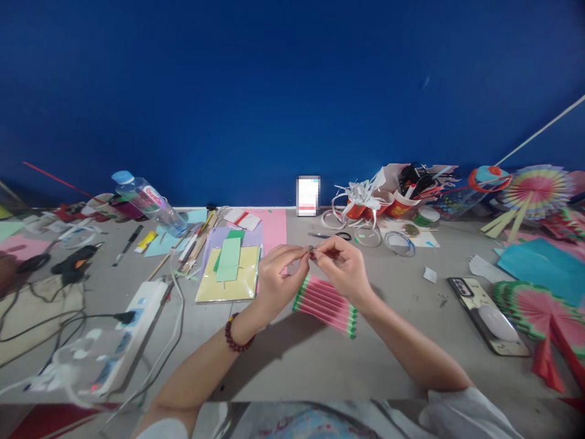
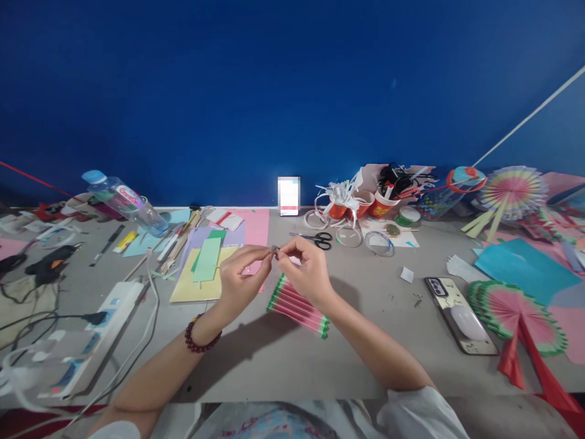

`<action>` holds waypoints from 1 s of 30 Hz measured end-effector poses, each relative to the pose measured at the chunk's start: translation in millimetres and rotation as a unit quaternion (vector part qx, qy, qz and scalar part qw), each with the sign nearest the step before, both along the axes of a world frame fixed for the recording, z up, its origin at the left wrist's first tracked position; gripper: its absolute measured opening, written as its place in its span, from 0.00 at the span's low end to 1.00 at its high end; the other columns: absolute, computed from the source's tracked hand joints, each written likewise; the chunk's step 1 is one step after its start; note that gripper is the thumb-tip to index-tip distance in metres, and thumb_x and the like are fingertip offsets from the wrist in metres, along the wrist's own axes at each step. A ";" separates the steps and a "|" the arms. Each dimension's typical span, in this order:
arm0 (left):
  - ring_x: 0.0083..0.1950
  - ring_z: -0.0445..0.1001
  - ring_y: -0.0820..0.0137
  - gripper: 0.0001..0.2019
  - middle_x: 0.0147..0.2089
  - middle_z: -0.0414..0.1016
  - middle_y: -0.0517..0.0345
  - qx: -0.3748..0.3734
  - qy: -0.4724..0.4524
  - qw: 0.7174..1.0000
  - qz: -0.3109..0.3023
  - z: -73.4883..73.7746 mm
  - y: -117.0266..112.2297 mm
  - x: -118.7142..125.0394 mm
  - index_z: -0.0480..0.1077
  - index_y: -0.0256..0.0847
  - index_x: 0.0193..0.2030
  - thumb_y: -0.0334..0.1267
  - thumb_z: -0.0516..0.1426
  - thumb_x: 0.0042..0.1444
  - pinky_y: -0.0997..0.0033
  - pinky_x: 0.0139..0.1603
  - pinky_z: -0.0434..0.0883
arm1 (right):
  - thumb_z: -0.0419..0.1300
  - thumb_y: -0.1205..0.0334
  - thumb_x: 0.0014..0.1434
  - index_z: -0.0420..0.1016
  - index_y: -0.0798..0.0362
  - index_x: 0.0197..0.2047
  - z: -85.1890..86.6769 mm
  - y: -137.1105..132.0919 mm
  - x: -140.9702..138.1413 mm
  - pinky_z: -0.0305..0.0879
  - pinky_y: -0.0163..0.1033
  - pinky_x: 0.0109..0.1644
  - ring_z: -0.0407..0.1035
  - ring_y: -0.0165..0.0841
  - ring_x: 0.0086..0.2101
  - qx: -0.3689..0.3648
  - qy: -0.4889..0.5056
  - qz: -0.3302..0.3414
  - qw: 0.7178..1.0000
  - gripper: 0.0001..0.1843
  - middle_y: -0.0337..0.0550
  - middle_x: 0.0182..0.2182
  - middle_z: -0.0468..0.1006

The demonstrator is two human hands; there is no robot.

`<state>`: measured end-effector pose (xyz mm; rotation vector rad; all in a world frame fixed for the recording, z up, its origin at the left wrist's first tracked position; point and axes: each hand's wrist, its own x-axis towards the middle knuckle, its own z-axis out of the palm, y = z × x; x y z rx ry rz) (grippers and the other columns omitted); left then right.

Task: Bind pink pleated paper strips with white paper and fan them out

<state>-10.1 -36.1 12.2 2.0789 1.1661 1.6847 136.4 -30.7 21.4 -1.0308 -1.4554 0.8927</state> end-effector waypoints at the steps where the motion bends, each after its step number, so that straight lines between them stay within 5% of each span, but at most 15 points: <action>1: 0.35 0.77 0.69 0.04 0.33 0.80 0.54 -0.011 -0.006 1.000 0.000 0.2 0.1 -0.3 0.76 0.39 0.34 0.29 0.60 0.54 0.70 0.37 0.74 | 0.58 0.69 0.52 0.69 0.53 0.26 -0.8 0.2 0.2 0.68 0.34 0.34 0.69 0.29 0.28 0.002 0.004 0.002 1.000 0.04 0.37 0.25 0.74; 7: 0.34 0.77 0.70 0.05 0.32 0.80 0.55 -0.085 -0.047 0.995 -0.012 4.4 3.5 -3.3 0.77 0.39 0.32 0.32 0.59 0.55 0.73 0.34 0.74 | 0.57 0.70 0.54 0.70 0.53 0.29 -1.9 2.1 1.1 0.70 0.35 0.34 0.71 0.29 0.28 0.035 -0.012 -0.016 0.999 0.04 0.38 0.26 0.75; 16: 0.32 0.76 0.71 0.04 0.30 0.79 0.56 -0.092 -0.059 0.994 -0.005 9.1 0.8 -3.1 0.77 0.39 0.31 0.32 0.60 0.54 0.74 0.34 0.74 | 0.58 0.72 0.59 0.75 0.47 0.49 -7.3 9.4 1.4 0.73 0.40 0.41 0.74 0.33 0.37 0.342 -0.198 -0.088 0.915 0.17 0.43 0.37 0.80; 22: 0.31 0.75 0.72 0.05 0.30 0.79 0.56 -0.135 -0.087 0.986 -0.034 14.4 -0.6 -4.2 0.77 0.39 0.30 0.33 0.60 0.54 0.75 0.31 0.74 | 0.58 0.74 0.58 0.70 0.44 0.57 -17.1 11.2 3.2 0.74 0.43 0.43 0.75 0.36 0.40 0.394 -0.210 -0.075 0.892 0.25 0.45 0.39 0.80; 30: 0.32 0.76 0.70 0.05 0.30 0.79 0.55 -0.223 -0.167 0.958 -0.075 13.3 1.7 -5.6 0.78 0.40 0.29 0.38 0.62 0.53 0.74 0.31 0.74 | 0.58 0.75 0.58 0.71 0.47 0.56 -16.5 10.1 4.3 0.75 0.43 0.43 0.75 0.36 0.40 0.406 -0.211 -0.069 0.886 0.24 0.47 0.40 0.80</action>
